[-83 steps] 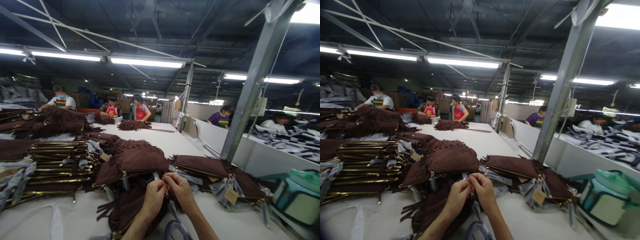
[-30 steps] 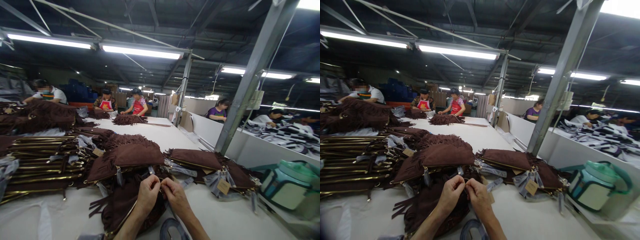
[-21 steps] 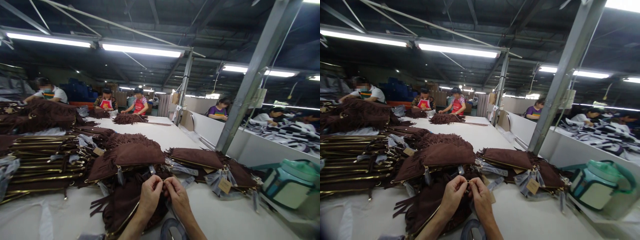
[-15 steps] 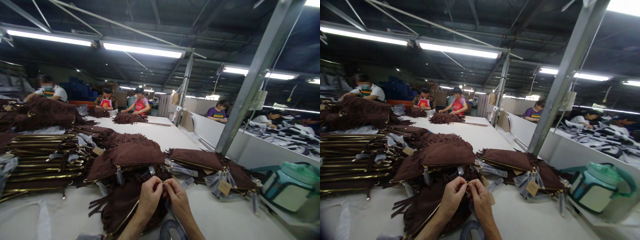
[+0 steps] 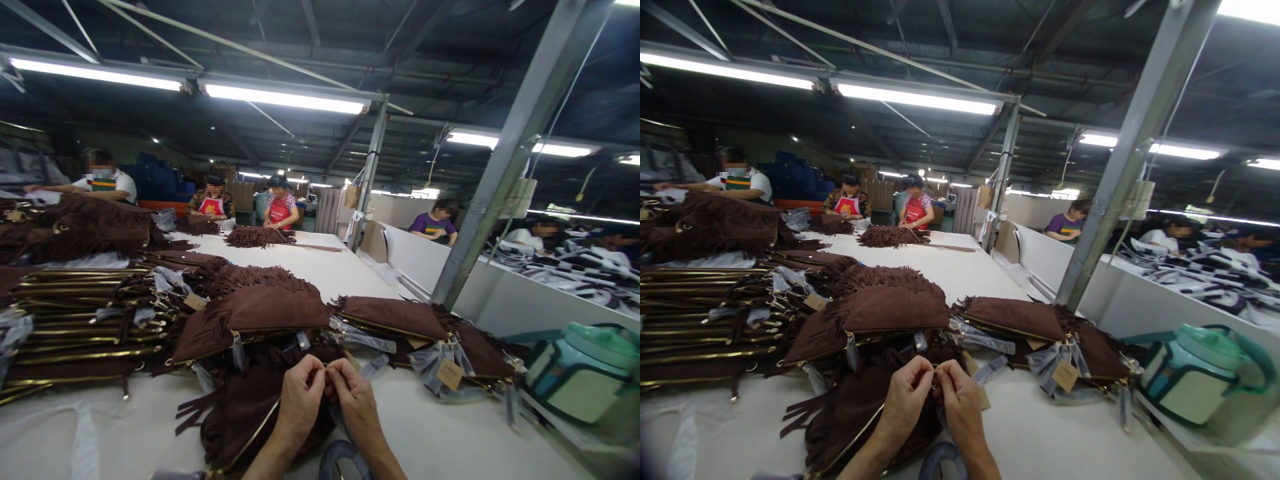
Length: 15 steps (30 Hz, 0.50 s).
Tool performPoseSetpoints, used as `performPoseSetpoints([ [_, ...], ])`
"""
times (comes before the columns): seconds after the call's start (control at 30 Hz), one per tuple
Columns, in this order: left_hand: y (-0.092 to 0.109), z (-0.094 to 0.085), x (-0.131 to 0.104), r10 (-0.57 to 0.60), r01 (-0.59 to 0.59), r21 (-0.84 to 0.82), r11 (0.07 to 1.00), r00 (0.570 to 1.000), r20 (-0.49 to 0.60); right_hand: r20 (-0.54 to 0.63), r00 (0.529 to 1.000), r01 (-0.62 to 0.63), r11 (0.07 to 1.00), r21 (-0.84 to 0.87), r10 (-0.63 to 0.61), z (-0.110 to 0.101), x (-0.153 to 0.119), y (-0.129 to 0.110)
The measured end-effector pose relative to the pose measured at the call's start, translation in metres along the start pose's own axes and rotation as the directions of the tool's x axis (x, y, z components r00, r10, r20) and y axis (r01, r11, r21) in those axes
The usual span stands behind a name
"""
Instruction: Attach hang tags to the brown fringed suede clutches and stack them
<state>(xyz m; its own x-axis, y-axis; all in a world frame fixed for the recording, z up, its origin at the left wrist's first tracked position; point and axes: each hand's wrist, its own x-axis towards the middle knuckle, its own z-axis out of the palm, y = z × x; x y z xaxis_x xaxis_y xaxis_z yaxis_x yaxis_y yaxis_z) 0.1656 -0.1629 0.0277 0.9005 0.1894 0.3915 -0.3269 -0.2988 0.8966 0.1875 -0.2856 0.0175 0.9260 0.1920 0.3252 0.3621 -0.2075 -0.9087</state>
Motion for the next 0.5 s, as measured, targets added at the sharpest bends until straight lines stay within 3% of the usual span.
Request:
performPoseSetpoints([
  [0.23, -0.008, 0.012, -0.005, 0.003, 0.003, 0.089, 0.996, 0.997, -0.071, -0.040, 0.995, 0.084, 0.969, -0.233, -0.096, 0.005, 0.002, 0.004],
  [0.3, -0.003, 0.010, -0.004, -0.006, 0.009, 0.122, 0.992, 1.000, -0.026, -0.009, 0.993, 0.112, 0.951, -0.289, -0.120, 0.000, 0.003, 0.000],
  [0.4, 0.010, -0.012, -0.008, 0.049, -0.075, 0.195, 0.978, 0.989, 0.136, 0.013, 0.976, 0.209, 0.912, -0.354, -0.218, -0.014, -0.011, -0.006],
  [0.5, 0.014, -0.055, -0.025, 0.088, -0.206, 0.421, 0.884, 0.955, 0.284, 0.159, 0.906, 0.417, 0.759, -0.501, -0.392, -0.028, -0.054, 0.006],
])
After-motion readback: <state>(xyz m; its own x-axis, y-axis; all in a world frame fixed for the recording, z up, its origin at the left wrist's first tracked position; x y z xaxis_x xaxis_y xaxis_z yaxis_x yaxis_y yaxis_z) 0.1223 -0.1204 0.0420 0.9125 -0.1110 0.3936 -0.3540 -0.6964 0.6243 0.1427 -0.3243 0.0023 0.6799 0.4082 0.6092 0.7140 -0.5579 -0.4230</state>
